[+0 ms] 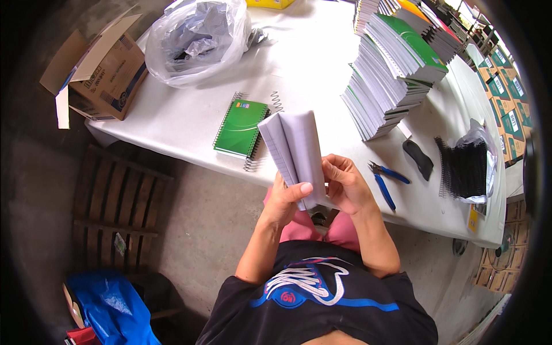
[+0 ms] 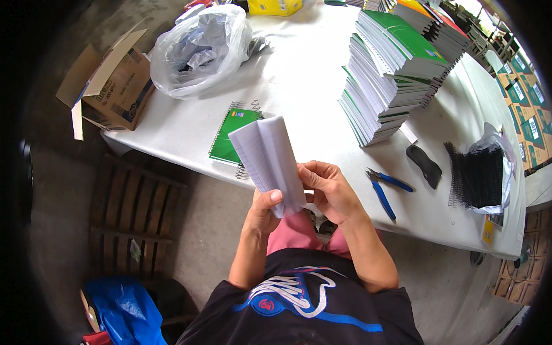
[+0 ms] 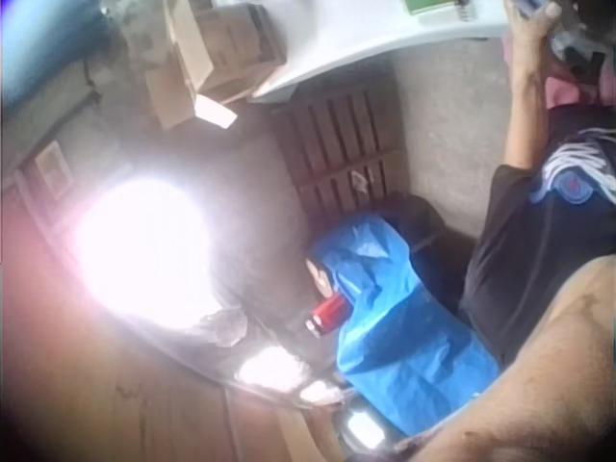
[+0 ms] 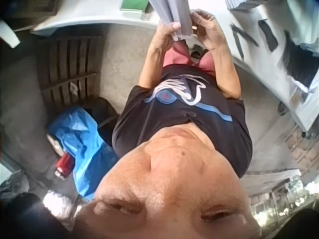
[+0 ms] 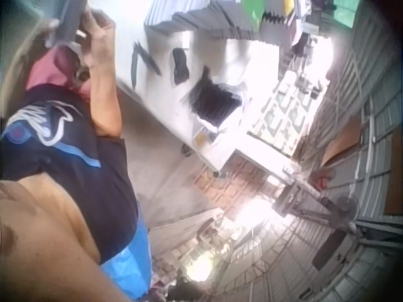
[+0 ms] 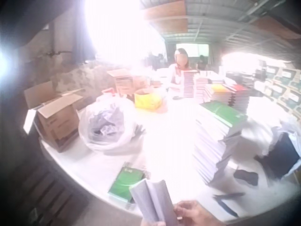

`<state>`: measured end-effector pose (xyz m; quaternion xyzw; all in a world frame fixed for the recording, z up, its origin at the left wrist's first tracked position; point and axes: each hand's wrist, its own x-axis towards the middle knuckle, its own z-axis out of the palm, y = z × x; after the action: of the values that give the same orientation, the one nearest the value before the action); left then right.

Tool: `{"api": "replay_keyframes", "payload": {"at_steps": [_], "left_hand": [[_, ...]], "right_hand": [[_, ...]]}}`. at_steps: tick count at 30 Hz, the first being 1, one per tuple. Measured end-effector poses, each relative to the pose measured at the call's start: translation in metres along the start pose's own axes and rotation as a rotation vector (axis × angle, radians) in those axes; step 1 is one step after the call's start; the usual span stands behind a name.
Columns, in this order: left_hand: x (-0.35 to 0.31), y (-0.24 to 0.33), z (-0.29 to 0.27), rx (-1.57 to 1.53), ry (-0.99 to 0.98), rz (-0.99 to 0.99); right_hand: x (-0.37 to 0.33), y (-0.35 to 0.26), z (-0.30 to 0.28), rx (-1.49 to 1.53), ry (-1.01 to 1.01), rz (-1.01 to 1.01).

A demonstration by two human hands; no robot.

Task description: The person inserts a spiral binding through the holes of a green notebook, uses pliers to trim the excess wire, and places the completed notebook onto a stack.

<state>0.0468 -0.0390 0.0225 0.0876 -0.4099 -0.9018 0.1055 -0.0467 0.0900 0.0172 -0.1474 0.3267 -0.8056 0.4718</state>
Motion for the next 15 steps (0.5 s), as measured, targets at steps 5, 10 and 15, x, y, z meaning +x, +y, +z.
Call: {"api": "replay_keyframes", "payload": {"at_steps": [5, 10, 15], "left_hand": [[0.015, 0.027, -0.037, 0.487, 0.327, 0.246], [0.037, 0.104, -0.055, 1.527, 0.660, 0.406], [0.063, 0.096, -0.063, 1.836, 0.702, -0.016]], "right_hand": [[-0.018, -0.015, 0.011, -0.270, 0.168, -0.060], [-0.064, -0.041, -0.031, -0.261, 0.308, -0.287], [-0.103, -0.062, -0.038, -0.293, 0.399, -0.479]]}}
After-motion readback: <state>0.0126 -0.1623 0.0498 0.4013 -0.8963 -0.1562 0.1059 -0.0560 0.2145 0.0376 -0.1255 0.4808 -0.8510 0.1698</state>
